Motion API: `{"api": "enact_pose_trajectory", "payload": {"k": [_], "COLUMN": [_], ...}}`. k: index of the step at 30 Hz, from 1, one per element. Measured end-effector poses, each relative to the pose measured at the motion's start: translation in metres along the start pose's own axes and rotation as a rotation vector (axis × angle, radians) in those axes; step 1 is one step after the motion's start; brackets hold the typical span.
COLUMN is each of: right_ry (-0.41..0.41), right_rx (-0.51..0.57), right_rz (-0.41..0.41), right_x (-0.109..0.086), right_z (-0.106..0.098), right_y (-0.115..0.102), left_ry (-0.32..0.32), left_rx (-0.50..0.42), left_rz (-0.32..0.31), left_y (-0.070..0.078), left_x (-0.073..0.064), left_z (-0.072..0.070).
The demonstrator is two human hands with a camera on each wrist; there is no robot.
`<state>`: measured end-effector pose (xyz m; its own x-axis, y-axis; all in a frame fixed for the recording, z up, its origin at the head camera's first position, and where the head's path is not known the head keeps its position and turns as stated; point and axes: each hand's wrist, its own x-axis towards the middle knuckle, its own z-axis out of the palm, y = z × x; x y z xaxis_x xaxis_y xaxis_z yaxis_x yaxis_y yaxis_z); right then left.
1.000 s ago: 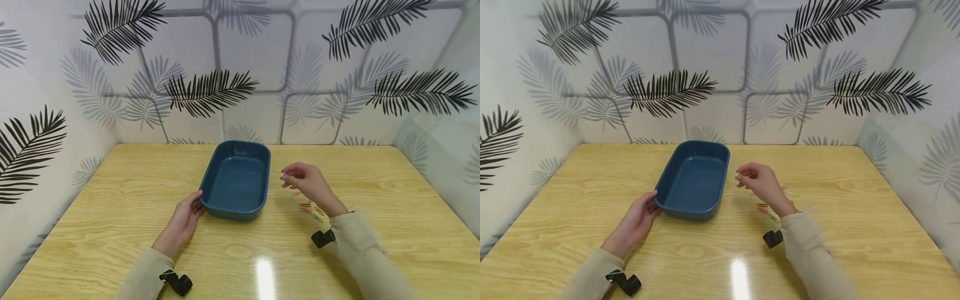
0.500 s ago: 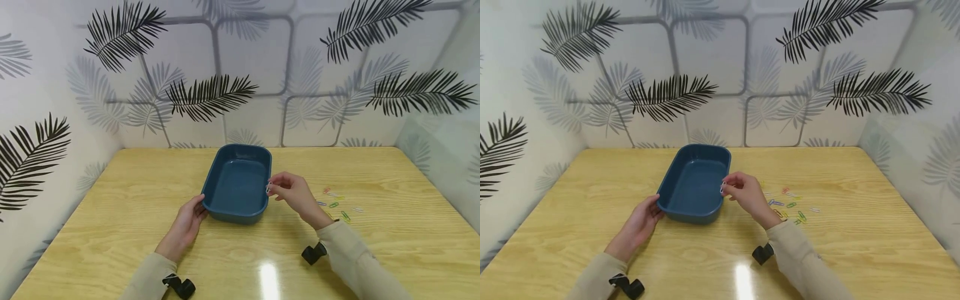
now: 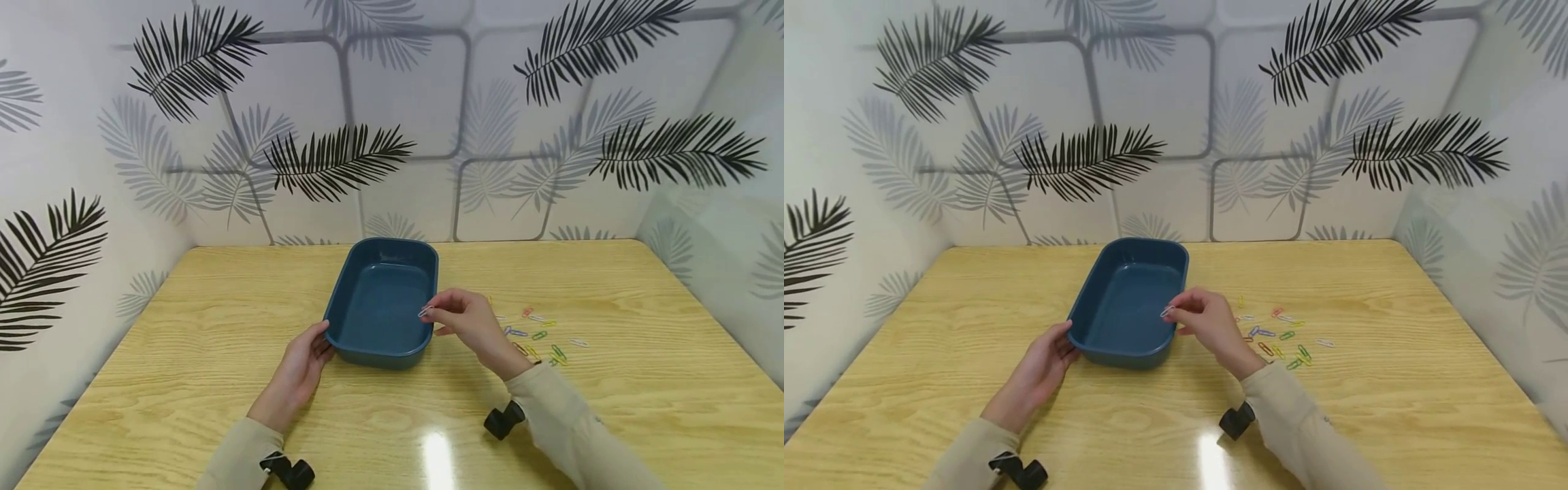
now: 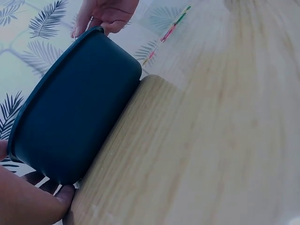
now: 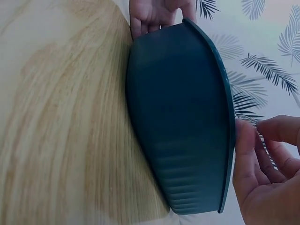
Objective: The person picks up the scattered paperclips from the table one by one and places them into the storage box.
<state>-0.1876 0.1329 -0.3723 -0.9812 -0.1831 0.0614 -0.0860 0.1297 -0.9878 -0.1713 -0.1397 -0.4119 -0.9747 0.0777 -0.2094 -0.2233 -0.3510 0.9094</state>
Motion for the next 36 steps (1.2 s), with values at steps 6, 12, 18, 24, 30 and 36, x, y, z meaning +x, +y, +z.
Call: {"api": "enact_pose_trajectory", "payload": {"k": [6, 12, 18, 24, 30, 36], "right_ry": [0.011, 0.014, 0.012, 0.003, -0.006, -0.022], "right_rx": [-0.04, -0.043, -0.051, -0.06, -0.058, -0.072], "right_rz": [0.015, -0.007, -0.02, -0.041, -0.042, -0.05], "right_x": [0.0004, -0.0003, -0.0008, -0.0013, -0.0013, 0.0001], "right_z": [0.0034, 0.0046, 0.0059, 0.0064, 0.0062, 0.0022], "right_y": [0.0019, 0.0028, 0.0022, 0.002, 0.0031, 0.0048], "left_ry": [0.006, 0.008, 0.01, 0.008, 0.015, 0.023], "left_rx": [0.002, 0.003, -0.005, -0.008, -0.006, -0.007], "left_rz": [-0.001, 0.0, -0.004, -0.006, -0.004, -0.005], "left_y": [0.0005, 0.0003, 0.0004, 0.0004, 0.0004, 0.0002], "left_x": [0.0001, -0.0001, 0.0006, 0.0015, 0.0022, 0.0027], "left_z": [0.0001, 0.0001, -0.0004, -0.0006, -0.0003, 0.0002]}}
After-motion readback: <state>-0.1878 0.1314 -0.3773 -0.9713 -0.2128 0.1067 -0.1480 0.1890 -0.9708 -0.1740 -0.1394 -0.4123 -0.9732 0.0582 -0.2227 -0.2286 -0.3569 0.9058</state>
